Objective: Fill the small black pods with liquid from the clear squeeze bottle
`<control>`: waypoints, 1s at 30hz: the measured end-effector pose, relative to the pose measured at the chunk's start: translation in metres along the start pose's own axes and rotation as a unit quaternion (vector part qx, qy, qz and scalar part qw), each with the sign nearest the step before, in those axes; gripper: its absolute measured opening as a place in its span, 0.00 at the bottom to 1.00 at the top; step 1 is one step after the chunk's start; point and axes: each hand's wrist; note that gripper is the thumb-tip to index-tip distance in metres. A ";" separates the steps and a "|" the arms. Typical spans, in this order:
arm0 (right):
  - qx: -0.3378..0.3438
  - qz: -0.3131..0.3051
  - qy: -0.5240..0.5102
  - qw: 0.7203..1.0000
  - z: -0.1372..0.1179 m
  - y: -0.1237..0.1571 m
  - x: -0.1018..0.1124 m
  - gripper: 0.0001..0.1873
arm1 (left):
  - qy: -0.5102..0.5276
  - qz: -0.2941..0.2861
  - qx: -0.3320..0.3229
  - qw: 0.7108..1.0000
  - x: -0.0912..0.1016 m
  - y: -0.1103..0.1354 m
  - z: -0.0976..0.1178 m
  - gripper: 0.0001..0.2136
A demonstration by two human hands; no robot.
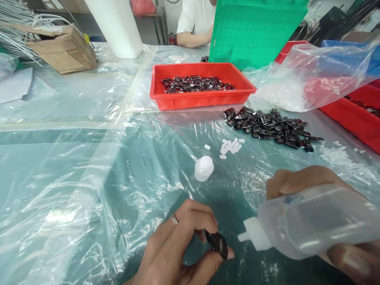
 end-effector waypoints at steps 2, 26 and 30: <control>-0.016 -0.019 -0.010 1.000 -0.003 -0.003 -0.002 0.23 | -0.005 0.003 -0.006 1.000 0.001 0.001 0.000 0.16; 0.020 -0.019 -0.006 1.000 -0.007 -0.001 -0.011 0.26 | -0.024 0.005 -0.015 1.000 0.003 0.004 -0.002 0.16; -0.092 -0.059 -0.183 0.977 0.004 -0.009 0.002 0.22 | 0.003 0.001 0.006 1.000 0.000 0.005 -0.001 0.17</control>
Point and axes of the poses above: each hand's wrist, its own y-axis away from the middle knuckle, its own x-axis out of the back of the hand, z = x × y, and after that the axes turned 11 degrees about x, right-handed
